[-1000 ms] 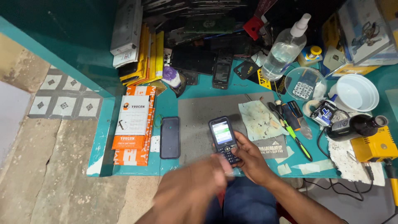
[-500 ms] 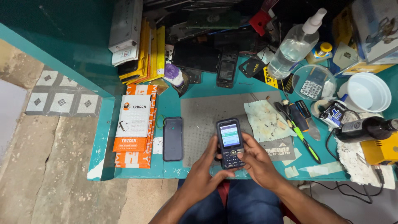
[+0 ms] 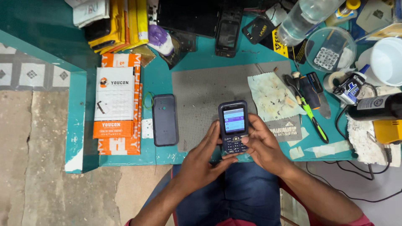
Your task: The person operates a feature phone, then uses a screwdriver to remove the back cover and battery of a smartphone. They reassemble the smartphone and test the feature phone again.
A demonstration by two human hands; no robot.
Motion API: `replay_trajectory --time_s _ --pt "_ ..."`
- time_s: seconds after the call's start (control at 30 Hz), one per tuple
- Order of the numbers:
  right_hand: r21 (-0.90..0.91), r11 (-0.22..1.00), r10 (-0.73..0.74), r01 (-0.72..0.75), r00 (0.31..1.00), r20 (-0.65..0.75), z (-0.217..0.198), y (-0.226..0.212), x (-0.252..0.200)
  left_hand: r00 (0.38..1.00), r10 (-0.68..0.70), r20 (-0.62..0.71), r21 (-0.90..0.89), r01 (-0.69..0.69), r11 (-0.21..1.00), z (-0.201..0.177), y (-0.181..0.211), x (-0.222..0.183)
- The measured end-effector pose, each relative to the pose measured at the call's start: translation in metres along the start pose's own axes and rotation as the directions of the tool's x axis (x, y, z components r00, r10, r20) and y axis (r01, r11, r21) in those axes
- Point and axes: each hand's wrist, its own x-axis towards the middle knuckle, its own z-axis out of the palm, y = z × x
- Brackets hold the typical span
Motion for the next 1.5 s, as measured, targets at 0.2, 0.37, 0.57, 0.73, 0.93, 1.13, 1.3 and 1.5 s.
replay_trajectory --time_s 0.2,0.37,0.57,0.73,0.93,1.13,1.3,1.5 --pt "-0.025 1.000 -0.006 0.006 1.000 0.012 -0.0047 0.0021 -0.0009 1.000 0.023 -0.007 0.057 -0.022 0.998 0.0003 -0.0014 -0.0001" --pt "-0.047 0.999 -0.021 0.021 1.000 0.010 -0.0055 0.0026 -0.0017 0.997 0.073 -0.031 0.056 -0.072 0.996 0.0015 -0.0035 0.0003" --pt "-0.039 0.999 -0.037 0.037 0.999 0.010 -0.0057 0.0038 -0.0029 0.993 0.107 -0.047 0.055 -0.105 0.993 0.0024 -0.0051 -0.0004" --pt "-0.026 0.999 -0.044 0.044 0.999 -0.001 -0.0040 0.0045 -0.0022 0.988 0.138 -0.075 0.055 -0.134 0.989 0.0021 -0.0050 -0.0002" --pt "-0.051 0.997 -0.049 0.050 0.999 0.018 -0.0046 0.0035 -0.0012 0.995 0.086 -0.057 0.028 -0.085 0.996 0.0028 -0.0052 -0.0010" --pt "-0.051 0.998 -0.035 0.036 0.999 0.003 -0.0050 0.0035 -0.0017 0.995 0.085 -0.059 0.025 -0.084 0.996 0.0031 -0.0061 -0.0012" --pt "-0.043 0.998 -0.040 0.041 0.999 0.024 -0.0048 0.0030 -0.0019 0.993 0.099 -0.068 0.034 -0.096 0.995 0.0035 -0.0066 -0.0012" --pt "-0.057 0.998 -0.028 0.030 0.999 0.033 -0.0043 0.0013 -0.0013 0.996 0.074 -0.054 0.006 -0.074 0.997 0.0035 -0.0070 -0.0015"
